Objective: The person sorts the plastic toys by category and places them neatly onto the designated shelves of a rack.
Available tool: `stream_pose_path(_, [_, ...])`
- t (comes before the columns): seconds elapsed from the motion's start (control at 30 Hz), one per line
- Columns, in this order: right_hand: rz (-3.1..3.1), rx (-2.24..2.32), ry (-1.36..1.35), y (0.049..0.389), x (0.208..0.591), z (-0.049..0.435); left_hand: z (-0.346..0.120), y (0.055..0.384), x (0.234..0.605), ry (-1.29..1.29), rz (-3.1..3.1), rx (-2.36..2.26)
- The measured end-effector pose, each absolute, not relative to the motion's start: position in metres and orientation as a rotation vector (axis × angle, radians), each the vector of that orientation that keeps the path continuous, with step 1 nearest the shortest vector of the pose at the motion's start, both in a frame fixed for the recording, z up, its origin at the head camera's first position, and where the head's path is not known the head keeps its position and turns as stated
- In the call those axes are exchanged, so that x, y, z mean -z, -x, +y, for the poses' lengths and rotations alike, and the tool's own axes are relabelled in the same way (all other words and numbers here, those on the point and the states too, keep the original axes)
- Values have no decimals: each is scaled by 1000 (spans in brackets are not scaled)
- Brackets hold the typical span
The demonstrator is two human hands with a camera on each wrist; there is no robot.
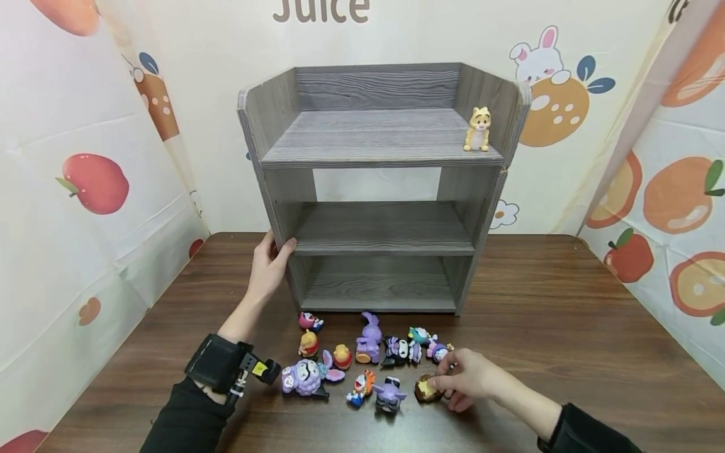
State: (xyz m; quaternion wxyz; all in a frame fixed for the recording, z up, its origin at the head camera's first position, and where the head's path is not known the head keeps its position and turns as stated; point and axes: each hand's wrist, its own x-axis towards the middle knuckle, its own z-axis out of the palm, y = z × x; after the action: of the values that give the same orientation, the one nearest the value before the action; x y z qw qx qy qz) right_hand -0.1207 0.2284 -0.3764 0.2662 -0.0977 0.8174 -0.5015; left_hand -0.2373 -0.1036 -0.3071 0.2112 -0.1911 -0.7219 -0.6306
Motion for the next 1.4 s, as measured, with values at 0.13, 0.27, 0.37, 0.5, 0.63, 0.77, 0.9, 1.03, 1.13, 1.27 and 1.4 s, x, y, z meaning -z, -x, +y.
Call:
stream_pose_path(0.13, [2135,1390,242,123,378,229,-104,237,308,530,-2004,1754])
stream_pose_path(0.27, [2121,1406,244,124,379,229,-104,237,307,537,-1993,1757])
stream_pose_path(0.37, [2187,1390,297,123,378,229,-103,237,307,539,-1993,1759])
stream_pose_path(0.5, [2431,1262,449,121,376,226,-103,238,307,541,-1992,1763])
stream_pose_path(0.63, [2743,1037,636,118,374,222,-104,238,307,545,-1990,1767])
stream_pose_path(0.77, [2948,887,794,115,377,217,-104,238,307,545,-1992,1766])
stream_pose_path(0.9, [3072,800,910,114,379,214,-103,238,308,547,-1992,1767])
stream_pose_path(1.03, [3270,592,1011,111,380,208,-103,239,308,547,-1991,1767])
stream_pose_path(1.13, [3408,359,994,106,380,202,-103,239,308,547,-1988,1766])
stream_pose_path(1.27, [3477,123,961,100,379,194,-103,239,308,536,-1992,1762])
stream_pose_path(1.4, [3488,34,1028,99,380,191,-103,238,307,524,-1999,1758])
